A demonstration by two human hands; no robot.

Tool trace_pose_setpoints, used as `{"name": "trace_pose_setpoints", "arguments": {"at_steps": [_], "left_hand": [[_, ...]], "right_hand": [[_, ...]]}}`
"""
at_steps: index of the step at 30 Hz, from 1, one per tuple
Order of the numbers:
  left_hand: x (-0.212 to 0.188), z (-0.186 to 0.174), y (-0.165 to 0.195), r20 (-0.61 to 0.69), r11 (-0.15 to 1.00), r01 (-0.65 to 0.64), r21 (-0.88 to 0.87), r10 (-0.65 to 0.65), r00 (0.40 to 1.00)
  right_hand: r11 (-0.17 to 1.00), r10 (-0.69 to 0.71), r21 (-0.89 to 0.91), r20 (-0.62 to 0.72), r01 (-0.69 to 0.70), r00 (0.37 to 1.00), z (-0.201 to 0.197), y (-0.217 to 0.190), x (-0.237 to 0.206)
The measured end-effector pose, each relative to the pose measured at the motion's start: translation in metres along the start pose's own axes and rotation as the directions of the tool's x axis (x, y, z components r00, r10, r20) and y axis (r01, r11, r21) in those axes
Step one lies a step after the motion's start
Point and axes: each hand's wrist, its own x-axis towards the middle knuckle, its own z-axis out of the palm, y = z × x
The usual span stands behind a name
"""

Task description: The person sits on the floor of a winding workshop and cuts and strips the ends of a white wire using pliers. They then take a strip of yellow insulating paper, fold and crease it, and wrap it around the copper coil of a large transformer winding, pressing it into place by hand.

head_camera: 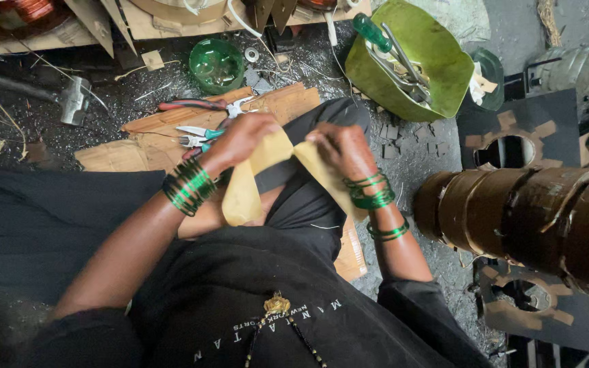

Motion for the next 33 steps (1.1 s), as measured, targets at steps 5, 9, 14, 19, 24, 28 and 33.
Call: {"name": "trace_pose_setpoints", "arguments": {"at_steps": [5, 9, 14, 19, 24, 28, 33], "left_hand": [[-0.022, -0.033, -0.012, -0.295, 0.943, 0.032, 0.330, 0.071, 0.953], [-0.024, -0.019, 0.000, -0.254, 0.743, 0.050, 0.667, 0.164, 0.953], [0.008, 0.052, 0.016, 0.036, 0.961, -0.264, -0.088, 0.268, 0.963], [0.015, 0.076, 0.005, 0.160, 0.950, 0.248, -0.189, -0.220, 0.962], [0.018, 0.068, -0.002, 0.149, 0.848, 0.296, -0.440, -0.256, 0.955], [0.023, 0.072, -0.003, 0.124, 0.869, 0.234, -0.435, -0.199, 0.972], [0.021, 0.080, -0.018, 0.164, 0.865, 0.252, -0.433, -0.199, 0.966]], "right_hand": [[0.801, 0.399, 0.578, -0.324, -0.154, 0.858, 0.003, 0.031, -0.013], [0.463, 0.576, 0.877, -0.190, -0.126, 0.795, 0.015, 0.042, -0.023], [0.185, 0.656, 0.983, -0.113, -0.014, 0.746, 0.020, 0.056, -0.040], [0.297, 0.725, 0.955, -0.218, -0.010, 0.654, 0.016, 0.090, -0.071], [0.409, 0.683, 0.866, -0.081, -0.288, 0.726, 0.003, 0.127, -0.103], [0.509, 0.534, 0.803, -0.012, -0.310, 0.845, -0.007, 0.150, -0.118], [0.523, 0.378, 0.832, -0.030, -0.187, 0.925, -0.001, 0.179, -0.142]]}}
